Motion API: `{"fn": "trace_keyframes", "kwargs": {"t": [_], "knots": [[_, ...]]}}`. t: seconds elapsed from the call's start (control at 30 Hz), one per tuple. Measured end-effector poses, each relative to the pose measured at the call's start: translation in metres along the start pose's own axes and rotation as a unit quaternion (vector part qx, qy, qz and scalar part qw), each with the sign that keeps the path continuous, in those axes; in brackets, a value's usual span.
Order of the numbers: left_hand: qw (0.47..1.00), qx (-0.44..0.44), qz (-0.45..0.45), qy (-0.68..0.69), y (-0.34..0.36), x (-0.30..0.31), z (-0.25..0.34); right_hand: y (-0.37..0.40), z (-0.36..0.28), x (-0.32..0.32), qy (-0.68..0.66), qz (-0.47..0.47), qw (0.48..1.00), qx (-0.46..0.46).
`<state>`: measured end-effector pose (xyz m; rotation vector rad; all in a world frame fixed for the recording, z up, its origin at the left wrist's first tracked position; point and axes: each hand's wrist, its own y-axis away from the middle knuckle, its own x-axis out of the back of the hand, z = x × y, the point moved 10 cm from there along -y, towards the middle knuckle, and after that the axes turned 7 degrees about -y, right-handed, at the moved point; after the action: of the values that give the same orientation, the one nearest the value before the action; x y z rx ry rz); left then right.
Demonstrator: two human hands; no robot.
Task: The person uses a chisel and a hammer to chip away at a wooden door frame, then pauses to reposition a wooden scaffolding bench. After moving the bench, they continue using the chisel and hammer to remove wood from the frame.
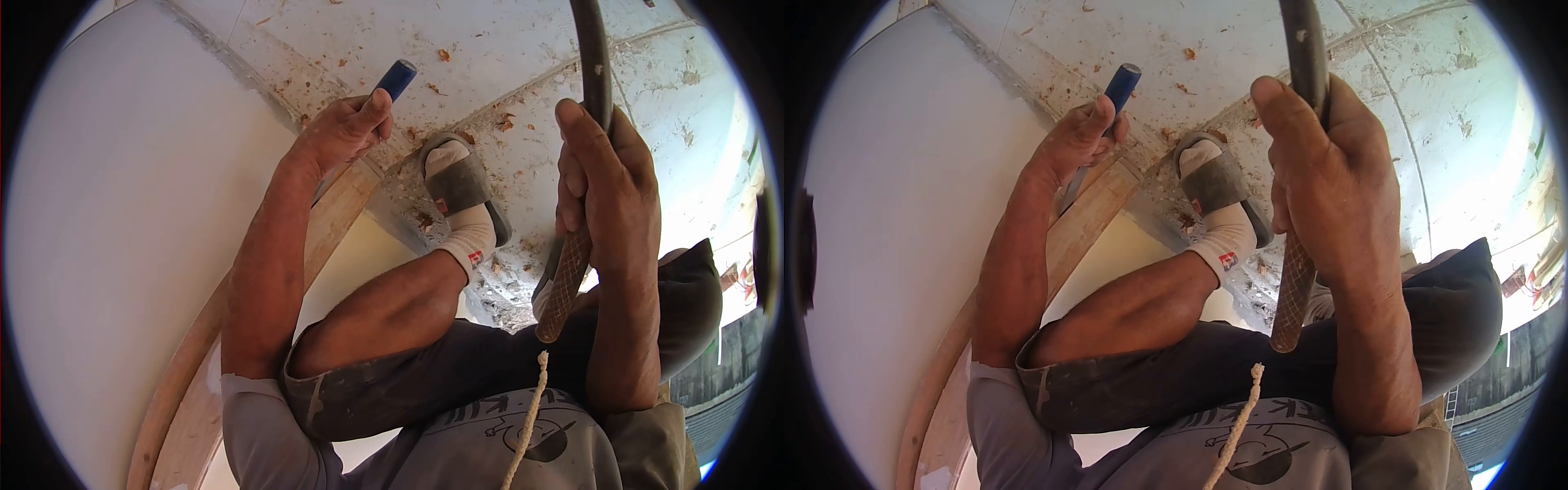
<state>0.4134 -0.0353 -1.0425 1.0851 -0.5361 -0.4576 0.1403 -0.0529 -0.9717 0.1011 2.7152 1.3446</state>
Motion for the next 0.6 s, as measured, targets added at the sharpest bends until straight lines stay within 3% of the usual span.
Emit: {"fn": "trace_keyframes", "kwargs": {"t": [0.07, 0.13, 0.17, 0.2, 0.27, 0.4, 0.47, 0.53, 0.6], "knots": [[1.0, 0.0, -0.002, 0.001, 0.002, -0.001, 0.0, -0.003, 0.005, 0.005, -0.017, 0.013, 1.0, 0.014], [1.0, -0.011, -0.01, 0.0, -0.001, 0.0, 0.004, -0.005, 0.024, -0.002, 0.142, -0.041, 0.988, 0.05], [1.0, -0.002, -0.005, 0.002, -0.002, 0.006, -0.003, 0.005, 0.026, -0.023, 0.284, -0.128, 0.931, 0.188], [1.0, 0.005, -0.001, 0.005, -0.005, 0.007, -0.007, 0.009, 0.027, -0.021, 0.277, -0.134, 0.936, 0.173], [1.0, -0.003, 0.002, -0.014, -0.008, 0.001, -0.001, 0.007, 0.03, -0.01, 0.233, -0.175, 0.956, -0.041], [0.999, 0.021, 0.013, -0.041, -0.005, 0.005, -0.007, -0.005, -0.01, 0.011, 0.03, -0.023, 0.999, -0.034], [0.999, 0.014, 0.027, -0.038, -0.004, 0.003, -0.003, -0.013, -0.025, 0.027, -0.049, 0.05, 0.997, 0.019], [0.999, 0.008, 0.04, -0.035, -0.001, 0.005, -0.002, -0.012, -0.025, 0.027, -0.062, 0.067, 0.995, 0.028], [0.998, -0.002, 0.038, -0.041, -0.003, 0.004, 0.002, -0.012, 0.0, 0.015, 0.042, 0.021, 0.999, -0.009]]}}
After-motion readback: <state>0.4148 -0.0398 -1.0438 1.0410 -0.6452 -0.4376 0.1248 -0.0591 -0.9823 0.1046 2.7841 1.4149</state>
